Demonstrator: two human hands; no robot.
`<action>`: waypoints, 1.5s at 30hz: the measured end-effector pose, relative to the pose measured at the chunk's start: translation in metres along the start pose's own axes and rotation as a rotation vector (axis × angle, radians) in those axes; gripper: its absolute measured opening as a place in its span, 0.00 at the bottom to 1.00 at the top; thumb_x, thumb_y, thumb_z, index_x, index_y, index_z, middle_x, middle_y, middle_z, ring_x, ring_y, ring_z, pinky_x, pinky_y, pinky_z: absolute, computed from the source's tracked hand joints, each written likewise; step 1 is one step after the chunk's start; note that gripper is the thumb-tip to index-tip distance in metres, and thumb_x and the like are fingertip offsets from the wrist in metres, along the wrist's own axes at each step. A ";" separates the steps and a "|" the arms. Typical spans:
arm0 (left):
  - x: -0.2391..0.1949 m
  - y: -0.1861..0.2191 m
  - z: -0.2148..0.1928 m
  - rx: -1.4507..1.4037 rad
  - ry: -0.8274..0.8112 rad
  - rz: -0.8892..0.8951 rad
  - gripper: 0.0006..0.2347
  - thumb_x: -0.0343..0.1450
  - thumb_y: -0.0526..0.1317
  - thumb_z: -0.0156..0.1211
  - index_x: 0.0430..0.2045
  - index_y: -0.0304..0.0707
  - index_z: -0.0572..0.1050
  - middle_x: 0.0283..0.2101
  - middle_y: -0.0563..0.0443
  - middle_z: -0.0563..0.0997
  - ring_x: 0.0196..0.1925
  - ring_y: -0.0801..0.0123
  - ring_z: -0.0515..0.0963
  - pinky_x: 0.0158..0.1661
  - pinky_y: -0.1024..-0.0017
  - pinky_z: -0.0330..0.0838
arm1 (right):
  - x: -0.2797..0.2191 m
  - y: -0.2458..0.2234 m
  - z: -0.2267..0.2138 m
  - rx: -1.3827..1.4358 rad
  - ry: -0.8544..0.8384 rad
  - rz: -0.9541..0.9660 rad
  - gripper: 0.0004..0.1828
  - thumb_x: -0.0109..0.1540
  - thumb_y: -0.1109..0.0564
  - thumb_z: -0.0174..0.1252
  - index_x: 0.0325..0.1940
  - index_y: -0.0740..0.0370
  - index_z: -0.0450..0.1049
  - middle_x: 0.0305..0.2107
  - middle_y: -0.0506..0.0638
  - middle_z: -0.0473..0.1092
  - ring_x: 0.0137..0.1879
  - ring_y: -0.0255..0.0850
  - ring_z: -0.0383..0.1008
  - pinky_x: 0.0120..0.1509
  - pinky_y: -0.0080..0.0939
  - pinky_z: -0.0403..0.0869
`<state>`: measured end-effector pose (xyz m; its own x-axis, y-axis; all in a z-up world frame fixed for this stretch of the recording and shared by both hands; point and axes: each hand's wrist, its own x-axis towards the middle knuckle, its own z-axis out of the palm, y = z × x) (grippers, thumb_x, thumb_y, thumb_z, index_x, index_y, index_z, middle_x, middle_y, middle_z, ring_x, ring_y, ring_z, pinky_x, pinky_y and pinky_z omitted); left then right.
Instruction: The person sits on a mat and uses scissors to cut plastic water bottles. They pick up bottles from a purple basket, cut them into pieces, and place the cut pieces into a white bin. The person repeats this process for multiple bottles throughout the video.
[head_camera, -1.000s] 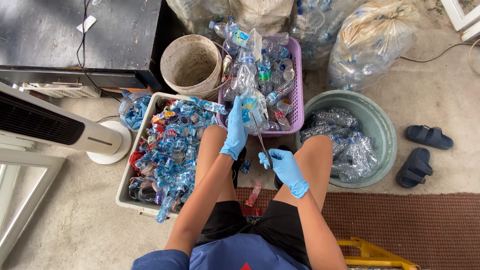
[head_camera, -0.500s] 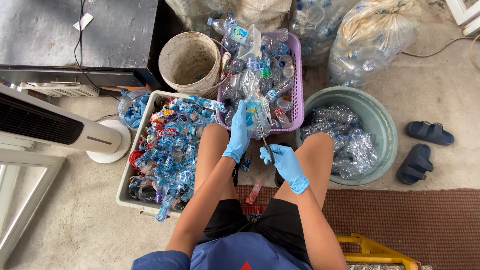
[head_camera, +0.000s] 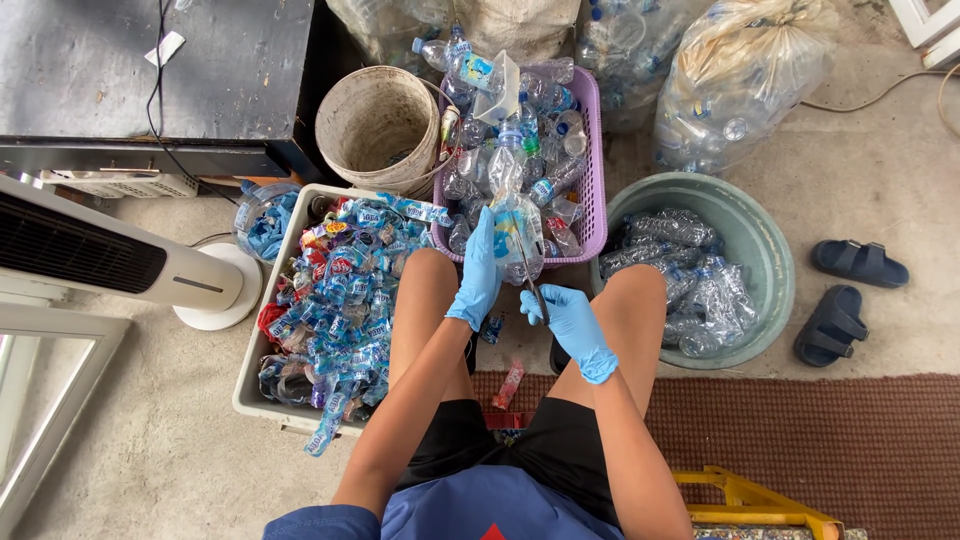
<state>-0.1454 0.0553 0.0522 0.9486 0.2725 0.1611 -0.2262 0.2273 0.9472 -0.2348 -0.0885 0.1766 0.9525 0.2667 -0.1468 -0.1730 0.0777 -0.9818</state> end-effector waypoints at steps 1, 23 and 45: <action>-0.001 -0.003 0.000 0.000 0.001 0.000 0.21 0.81 0.48 0.41 0.70 0.42 0.62 0.71 0.43 0.66 0.72 0.59 0.67 0.67 0.63 0.64 | 0.002 0.002 -0.001 0.000 -0.001 0.000 0.16 0.63 0.59 0.66 0.19 0.61 0.75 0.19 0.55 0.76 0.31 0.37 0.68 0.49 0.41 0.67; -0.001 -0.043 -0.018 0.086 -0.036 0.124 0.20 0.82 0.41 0.40 0.70 0.35 0.61 0.72 0.39 0.64 0.74 0.58 0.63 0.72 0.62 0.55 | 0.004 0.001 0.004 0.010 0.010 -0.001 0.17 0.62 0.59 0.67 0.19 0.61 0.74 0.18 0.53 0.75 0.30 0.35 0.66 0.45 0.38 0.67; 0.017 -0.040 -0.049 0.155 0.049 0.006 0.20 0.82 0.43 0.39 0.72 0.45 0.60 0.74 0.49 0.62 0.76 0.64 0.60 0.73 0.66 0.54 | 0.006 0.000 0.014 0.037 -0.012 -0.064 0.13 0.61 0.62 0.68 0.22 0.61 0.76 0.17 0.52 0.74 0.28 0.34 0.68 0.44 0.37 0.69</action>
<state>-0.1307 0.0964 0.0039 0.9346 0.3194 0.1567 -0.1913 0.0797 0.9783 -0.2328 -0.0733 0.1771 0.9589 0.2713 -0.0827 -0.1217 0.1304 -0.9840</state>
